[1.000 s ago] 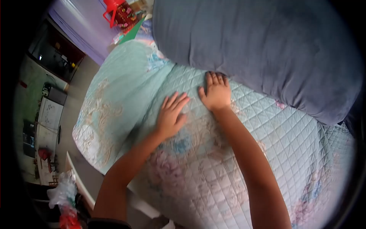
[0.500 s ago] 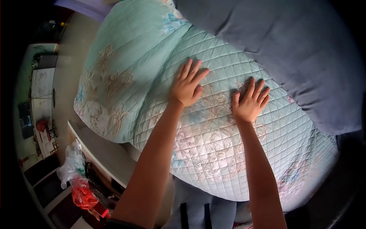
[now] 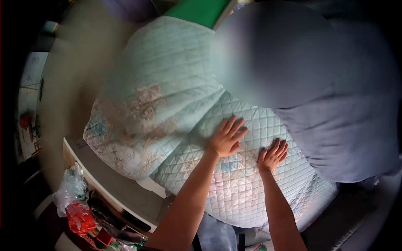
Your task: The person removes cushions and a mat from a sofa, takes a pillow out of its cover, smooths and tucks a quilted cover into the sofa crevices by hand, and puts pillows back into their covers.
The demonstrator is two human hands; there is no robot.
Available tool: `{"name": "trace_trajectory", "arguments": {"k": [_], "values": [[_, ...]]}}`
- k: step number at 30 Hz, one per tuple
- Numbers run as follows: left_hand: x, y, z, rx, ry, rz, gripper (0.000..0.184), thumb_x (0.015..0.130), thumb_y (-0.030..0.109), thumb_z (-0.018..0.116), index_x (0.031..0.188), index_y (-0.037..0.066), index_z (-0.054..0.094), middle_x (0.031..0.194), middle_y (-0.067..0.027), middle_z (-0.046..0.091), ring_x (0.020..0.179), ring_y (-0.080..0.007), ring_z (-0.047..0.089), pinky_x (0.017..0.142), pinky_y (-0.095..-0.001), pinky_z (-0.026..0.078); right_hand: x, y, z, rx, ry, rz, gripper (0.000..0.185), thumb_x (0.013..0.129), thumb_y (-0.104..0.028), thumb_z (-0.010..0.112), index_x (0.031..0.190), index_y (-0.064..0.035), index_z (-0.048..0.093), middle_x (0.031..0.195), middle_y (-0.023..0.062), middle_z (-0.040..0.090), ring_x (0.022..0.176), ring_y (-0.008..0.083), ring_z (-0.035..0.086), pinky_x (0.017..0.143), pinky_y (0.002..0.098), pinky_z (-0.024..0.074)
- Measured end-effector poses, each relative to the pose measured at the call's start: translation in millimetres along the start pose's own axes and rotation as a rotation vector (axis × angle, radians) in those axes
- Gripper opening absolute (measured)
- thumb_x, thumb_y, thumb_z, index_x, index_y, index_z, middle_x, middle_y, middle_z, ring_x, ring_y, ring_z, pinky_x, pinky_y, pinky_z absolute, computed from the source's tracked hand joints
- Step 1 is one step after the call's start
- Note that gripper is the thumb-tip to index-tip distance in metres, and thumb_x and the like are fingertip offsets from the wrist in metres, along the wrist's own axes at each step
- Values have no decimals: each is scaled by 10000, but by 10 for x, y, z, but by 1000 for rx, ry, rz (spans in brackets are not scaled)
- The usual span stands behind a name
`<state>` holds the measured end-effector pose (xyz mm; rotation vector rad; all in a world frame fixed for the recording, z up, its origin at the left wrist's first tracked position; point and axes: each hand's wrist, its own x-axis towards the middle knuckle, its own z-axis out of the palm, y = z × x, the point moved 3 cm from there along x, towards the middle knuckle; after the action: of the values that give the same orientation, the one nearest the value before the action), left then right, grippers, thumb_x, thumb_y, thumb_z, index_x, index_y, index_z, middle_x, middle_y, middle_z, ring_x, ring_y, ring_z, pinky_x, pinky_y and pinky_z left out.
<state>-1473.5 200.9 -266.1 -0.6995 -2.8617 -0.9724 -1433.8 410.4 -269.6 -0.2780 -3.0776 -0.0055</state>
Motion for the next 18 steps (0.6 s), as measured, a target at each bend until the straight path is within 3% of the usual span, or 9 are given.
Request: {"name": "trace_trajectory", "arguments": {"k": [3,4,5,6,8,9,11,14,18], "values": [[41,-46,-43,-129,-25,-61,546,645,169,584,1183,203,496,1343,-70,340,1267,-292,255,1013,-443,238,49,-31,-53,-74,-51,-30,684,706,-317,469,1290,-23,270,1349,226,217,1264,371,192,989,534,180],[119,-34,-184,-198,29,-126,444,644,110,599,1080,179,552,1186,-70,494,1161,-261,405,985,-426,287,60,-25,-60,-98,-69,-44,671,696,-288,498,1271,-15,286,1317,232,253,1230,377,239,969,522,227],[211,-68,-398,-205,42,-125,444,644,110,599,1080,179,552,1186,-70,494,1161,-261,405,985,-426,287,131,-62,-122,-124,-87,-57,660,687,-260,526,1253,-6,301,1285,238,289,1195,383,285,949,510,273],[241,-161,-561,-188,-177,-199,373,649,91,589,1015,164,568,1052,-63,540,1053,-253,468,959,-425,310,215,-60,-150,-47,-178,15,607,682,-227,541,1205,5,340,1230,233,338,1140,380,335,911,483,320],[345,-326,-1076,-112,-142,-221,263,656,69,583,909,142,584,811,-46,571,848,-241,539,915,-418,343,416,-168,-301,213,-240,0,392,665,-126,568,1016,14,468,1042,187,478,971,342,458,817,422,402],[460,-410,-1424,-47,115,-173,222,658,65,585,870,135,585,706,-36,557,752,-237,548,897,-413,353,571,-314,-352,329,-343,-110,258,658,-72,554,903,-5,511,955,136,523,902,299,502,783,416,414],[819,-556,-2058,134,199,-232,240,673,91,600,911,121,585,850,-47,570,880,-239,530,892,-437,341,909,-916,-684,306,-478,-500,224,651,-59,556,872,-35,536,884,100,548,869,265,517,811,406,407],[1320,-703,-2253,250,240,-138,302,677,136,628,971,91,576,1086,-46,509,1109,-251,414,958,-481,273,1530,-1800,-1189,211,-208,-923,200,651,-76,553,851,-63,562,866,84,570,866,239,527,851,408,382],[1651,-837,-1618,772,155,0,356,716,213,522,1042,94,600,1278,-12,398,1274,-235,239,1053,-464,155,2309,-2613,-1282,30,-50,-1109,188,675,-108,534,848,-49,582,885,102,588,858,239,544,828,409,393]]}}
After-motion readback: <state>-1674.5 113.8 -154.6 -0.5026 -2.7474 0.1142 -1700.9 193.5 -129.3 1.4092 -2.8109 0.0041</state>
